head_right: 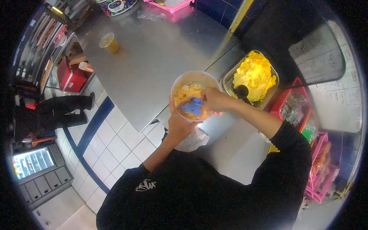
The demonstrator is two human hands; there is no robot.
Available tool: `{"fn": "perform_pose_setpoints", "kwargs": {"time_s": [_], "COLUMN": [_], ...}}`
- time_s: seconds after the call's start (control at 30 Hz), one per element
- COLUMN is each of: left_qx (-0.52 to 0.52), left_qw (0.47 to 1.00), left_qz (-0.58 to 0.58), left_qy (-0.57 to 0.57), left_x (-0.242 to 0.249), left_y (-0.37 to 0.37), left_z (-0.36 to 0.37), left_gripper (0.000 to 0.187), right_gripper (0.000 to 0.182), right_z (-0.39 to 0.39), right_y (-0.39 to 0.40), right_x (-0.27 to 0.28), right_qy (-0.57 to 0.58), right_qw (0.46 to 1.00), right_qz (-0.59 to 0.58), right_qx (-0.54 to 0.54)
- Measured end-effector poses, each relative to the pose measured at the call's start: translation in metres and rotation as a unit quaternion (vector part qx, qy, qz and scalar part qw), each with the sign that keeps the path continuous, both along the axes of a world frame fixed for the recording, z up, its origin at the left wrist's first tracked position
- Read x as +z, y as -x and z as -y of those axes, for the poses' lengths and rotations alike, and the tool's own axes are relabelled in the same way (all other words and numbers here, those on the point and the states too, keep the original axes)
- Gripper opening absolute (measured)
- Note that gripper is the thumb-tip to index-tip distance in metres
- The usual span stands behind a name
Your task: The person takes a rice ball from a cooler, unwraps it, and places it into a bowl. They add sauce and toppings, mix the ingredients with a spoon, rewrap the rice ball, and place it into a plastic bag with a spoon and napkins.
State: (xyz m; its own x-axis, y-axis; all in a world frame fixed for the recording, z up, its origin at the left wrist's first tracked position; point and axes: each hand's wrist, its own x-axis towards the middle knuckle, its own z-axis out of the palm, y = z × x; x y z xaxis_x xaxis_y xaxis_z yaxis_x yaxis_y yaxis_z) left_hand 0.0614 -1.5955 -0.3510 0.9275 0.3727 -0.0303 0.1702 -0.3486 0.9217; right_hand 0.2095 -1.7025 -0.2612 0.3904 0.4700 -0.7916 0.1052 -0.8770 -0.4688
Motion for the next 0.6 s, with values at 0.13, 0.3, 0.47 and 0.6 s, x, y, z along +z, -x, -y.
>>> {"fn": "perform_pose_setpoints", "kwargs": {"time_s": [0.13, 0.3, 0.47, 0.6], "left_qx": [-0.017, -0.033, -0.04, -0.041], "left_qw": [0.998, 0.984, 0.987, 0.995], "left_qz": [0.008, 0.052, 0.029, 0.034], "left_qy": [-0.057, -0.169, -0.153, -0.081], "left_x": [-0.002, -0.012, -0.004, -0.014], "left_y": [-0.001, 0.004, 0.002, 0.001], "left_z": [-0.002, -0.006, -0.005, -0.004], "left_gripper": [0.121, 0.122, 0.122, 0.123], "right_gripper": [0.014, 0.014, 0.018, 0.02], "right_z": [0.008, 0.022, 0.035, 0.034], "right_y": [-0.001, -0.017, -0.03, -0.023], "right_x": [0.004, 0.024, -0.002, -0.021], "right_qy": [-0.001, -0.022, -0.082, -0.079], "right_qw": [0.996, 0.994, 0.988, 0.97], "right_qz": [-0.047, -0.052, 0.134, 0.185], "right_qx": [-0.073, -0.092, 0.015, 0.134]}}
